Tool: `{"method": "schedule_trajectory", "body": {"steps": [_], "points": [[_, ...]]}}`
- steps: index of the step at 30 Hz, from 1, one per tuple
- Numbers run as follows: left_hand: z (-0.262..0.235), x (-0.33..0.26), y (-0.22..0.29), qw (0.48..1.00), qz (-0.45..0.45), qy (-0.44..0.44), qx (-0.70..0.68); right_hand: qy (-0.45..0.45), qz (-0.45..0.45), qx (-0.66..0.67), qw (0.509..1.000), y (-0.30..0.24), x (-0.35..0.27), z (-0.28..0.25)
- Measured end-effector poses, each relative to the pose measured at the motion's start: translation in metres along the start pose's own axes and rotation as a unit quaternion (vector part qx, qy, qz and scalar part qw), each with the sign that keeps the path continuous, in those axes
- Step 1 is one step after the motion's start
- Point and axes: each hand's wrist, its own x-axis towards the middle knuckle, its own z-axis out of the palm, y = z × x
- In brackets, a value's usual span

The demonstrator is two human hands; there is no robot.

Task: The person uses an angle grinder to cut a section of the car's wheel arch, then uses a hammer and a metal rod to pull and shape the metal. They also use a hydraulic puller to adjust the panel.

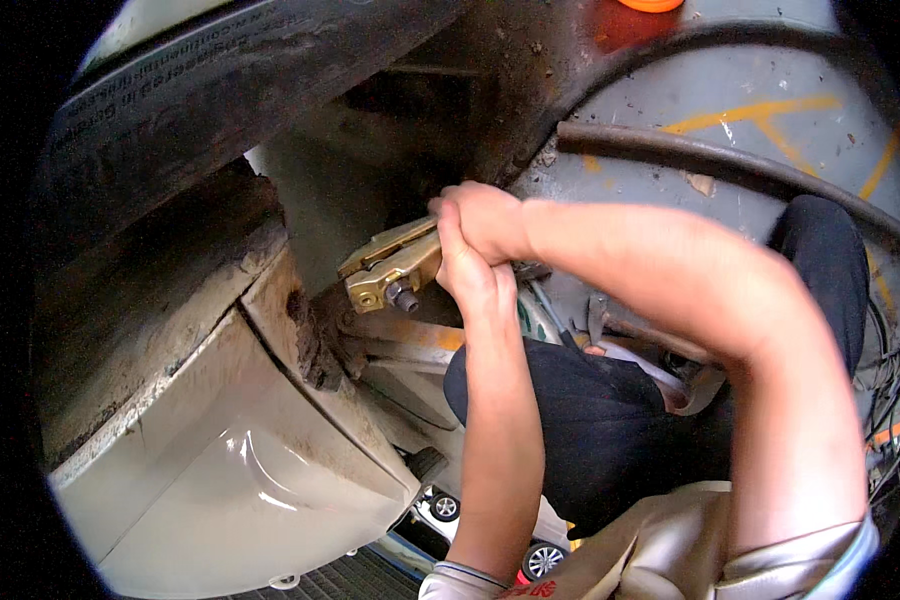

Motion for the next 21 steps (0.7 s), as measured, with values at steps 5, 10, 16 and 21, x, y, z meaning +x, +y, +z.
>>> {"method": "schedule_trajectory", "body": {"steps": [5,10,16,21], "points": [[0.001,0.003,0.000,1.000,0.021,0.005,-0.003,-0.041,-0.008,-0.030,0.999,0.004,0.016,0.005],[-0.006,-0.004,0.007,0.999,0.016,-0.013,0.034,0.120,0.006,0.010,0.993,-0.014,-0.007,0.012],[-0.021,-0.012,0.016,0.996,-0.006,-0.034,0.079,0.222,0.035,0.036,0.974,-0.019,-0.018,0.033],[-0.025,-0.026,0.019,0.990,0.041,-0.045,0.125,0.209,0.076,0.068,0.973,-0.029,-0.027,0.042]]}}
